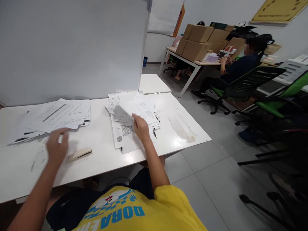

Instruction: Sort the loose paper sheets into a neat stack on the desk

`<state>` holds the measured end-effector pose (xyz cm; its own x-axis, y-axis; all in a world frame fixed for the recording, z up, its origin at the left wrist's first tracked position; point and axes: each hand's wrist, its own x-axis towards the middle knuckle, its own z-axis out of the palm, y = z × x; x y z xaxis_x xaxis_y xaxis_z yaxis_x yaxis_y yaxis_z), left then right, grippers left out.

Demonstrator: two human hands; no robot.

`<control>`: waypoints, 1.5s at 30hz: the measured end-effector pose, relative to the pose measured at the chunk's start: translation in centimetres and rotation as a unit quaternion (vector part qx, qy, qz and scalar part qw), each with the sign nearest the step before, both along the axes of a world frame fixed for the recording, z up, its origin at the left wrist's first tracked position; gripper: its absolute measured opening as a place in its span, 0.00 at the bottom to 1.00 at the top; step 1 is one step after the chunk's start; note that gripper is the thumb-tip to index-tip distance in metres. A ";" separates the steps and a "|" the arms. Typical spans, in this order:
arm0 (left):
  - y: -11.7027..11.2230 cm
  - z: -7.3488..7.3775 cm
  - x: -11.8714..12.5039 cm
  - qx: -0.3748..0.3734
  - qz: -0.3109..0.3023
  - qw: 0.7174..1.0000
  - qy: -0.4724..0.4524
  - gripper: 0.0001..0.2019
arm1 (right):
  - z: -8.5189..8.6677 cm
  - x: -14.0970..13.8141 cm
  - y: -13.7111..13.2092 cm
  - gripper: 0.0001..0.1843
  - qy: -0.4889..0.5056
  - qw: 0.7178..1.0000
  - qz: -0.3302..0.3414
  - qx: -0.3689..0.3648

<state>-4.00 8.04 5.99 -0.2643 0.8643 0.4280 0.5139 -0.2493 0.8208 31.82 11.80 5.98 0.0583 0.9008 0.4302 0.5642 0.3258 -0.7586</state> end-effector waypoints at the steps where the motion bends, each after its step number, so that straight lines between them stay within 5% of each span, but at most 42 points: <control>1: -1.7 -0.8 3.2 -0.023 -0.053 0.998 -0.023 0.19 | -0.6 -1.1 -2.0 0.20 0.050 0.998 0.030 0.001; 3: -4.9 -2.9 9.4 -0.099 -0.166 0.966 -0.173 0.30 | -2.0 -3.5 -6.2 0.17 0.130 0.989 0.070 -0.026; 5: -7.2 -4.8 14.1 -0.201 -0.231 0.877 -0.371 0.34 | -3.4 -5.5 -10.0 0.15 0.172 0.976 0.112 -0.066; 9: -8.4 -5.7 17.6 -0.210 -0.087 0.821 -0.523 0.25 | -4.4 -7.1 -14.8 0.17 0.167 0.952 0.240 -0.093; 14: -7.9 -4.5 16.8 -0.220 -0.046 0.824 -0.520 0.23 | -3.0 -4.8 -15.5 0.14 0.279 0.912 0.267 -0.141; 16: -7.7 -4.4 16.7 -0.213 -0.027 0.828 -0.518 0.24 | -2.5 -3.4 -14.7 0.15 0.353 0.868 0.280 -0.208; 19: -7.5 -4.5 16.9 -0.174 0.000 0.828 -0.533 0.24 | -2.2 -1.8 -13.3 0.18 0.327 0.824 0.330 -0.323; 24: -7.8 -5.2 17.2 -0.178 -0.061 0.830 -0.525 0.29 | -2.8 -1.8 -12.8 0.26 0.343 0.872 0.201 -0.285; 31: -8.6 -6.1 17.3 -0.182 -0.098 0.844 -0.495 0.34 | -1.7 -3.8 -13.9 0.36 0.479 0.807 0.232 -0.256; 36: -8.6 -5.9 17.4 -0.144 -0.123 0.861 -0.473 0.36 | -3.3 -4.1 -12.8 0.33 0.541 0.800 0.091 -0.241; 45: -8.9 -7.0 17.1 -0.147 -0.126 0.869 -0.455 0.36 | -4.5 -0.4 -11.9 0.31 0.511 0.810 0.058 -0.281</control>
<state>13.13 -0.83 -1.01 -0.1647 0.9803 -0.1092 -0.4214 0.0302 0.9064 31.38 -0.12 1.48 0.0270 0.9628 -0.2688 -0.4625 -0.2264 -0.8572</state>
